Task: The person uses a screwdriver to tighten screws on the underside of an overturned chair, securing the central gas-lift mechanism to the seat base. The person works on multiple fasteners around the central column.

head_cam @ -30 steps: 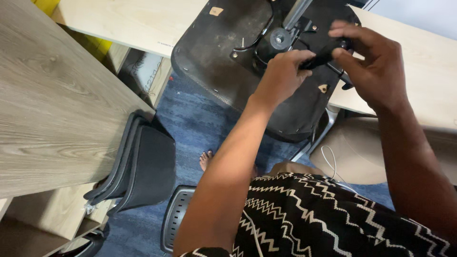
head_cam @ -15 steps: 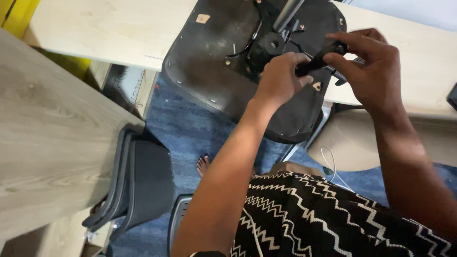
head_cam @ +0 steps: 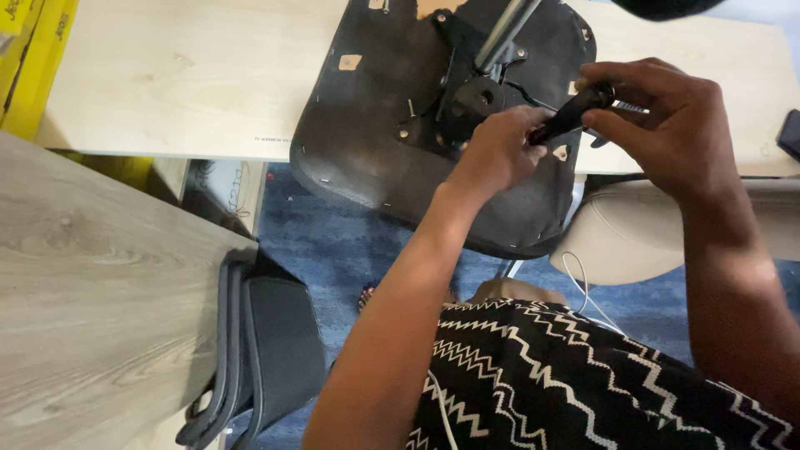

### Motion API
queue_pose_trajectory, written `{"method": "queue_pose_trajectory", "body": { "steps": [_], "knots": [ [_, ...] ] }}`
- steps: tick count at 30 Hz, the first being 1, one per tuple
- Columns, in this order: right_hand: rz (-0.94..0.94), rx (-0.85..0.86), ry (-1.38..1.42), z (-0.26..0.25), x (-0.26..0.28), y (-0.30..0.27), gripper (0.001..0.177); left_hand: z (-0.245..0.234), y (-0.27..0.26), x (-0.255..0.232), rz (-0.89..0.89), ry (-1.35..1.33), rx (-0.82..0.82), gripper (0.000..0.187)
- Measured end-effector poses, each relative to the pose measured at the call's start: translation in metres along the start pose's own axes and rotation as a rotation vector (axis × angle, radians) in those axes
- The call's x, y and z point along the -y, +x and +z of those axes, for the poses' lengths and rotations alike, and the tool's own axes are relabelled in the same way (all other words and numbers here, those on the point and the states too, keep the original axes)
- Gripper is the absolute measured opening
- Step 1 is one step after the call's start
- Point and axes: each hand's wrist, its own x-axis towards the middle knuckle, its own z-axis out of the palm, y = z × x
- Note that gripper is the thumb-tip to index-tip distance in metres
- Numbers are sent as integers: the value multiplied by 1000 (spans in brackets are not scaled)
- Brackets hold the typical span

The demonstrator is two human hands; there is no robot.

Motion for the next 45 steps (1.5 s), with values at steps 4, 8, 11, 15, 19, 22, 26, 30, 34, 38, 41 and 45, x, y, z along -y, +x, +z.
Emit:
{"method": "queue_pose_trajectory", "body": {
  "steps": [4, 8, 11, 15, 19, 22, 26, 30, 34, 38, 41, 45],
  "knots": [
    [0, 0, 58, -1, 8, 0, 40, -5, 4, -2, -68, 99, 19, 45],
    [61, -30, -189, 4, 4, -1, 37, -6, 3, -4, -76, 159, 5, 41],
    [71, -31, -133, 3, -2, -5, 36, -4, 1, -2, -17, 85, -9, 38],
    [60, -26, -5, -1, -6, -9, 35, -1, 1, 4, -64, 46, 44, 37],
    [82, -28, -64, -1, -6, -10, 39, 7, 1, 5, -61, 26, 6, 37],
    [13, -67, -69, -1, -6, -9, 40, 7, -2, 10, -37, 2, -4, 37],
    [-66, -33, 39, -9, -11, -7, 37, 7, -5, 14, -71, -23, 11, 39],
    [2, -17, 34, -10, -18, -10, 40, 10, -9, 10, -66, -76, -41, 40],
    [-34, -16, -24, -17, -25, -10, 39, 19, -12, 9, -117, -45, -65, 39],
    [-91, 50, 56, -22, -23, -11, 41, 25, -16, 20, -117, 145, -77, 29],
    [-128, 33, 118, -18, -25, -9, 40, 32, -14, 30, -184, 172, -63, 19],
    [-88, -44, -156, -19, -33, -14, 42, 36, -17, 37, -158, 134, -106, 16]
  ]
}}
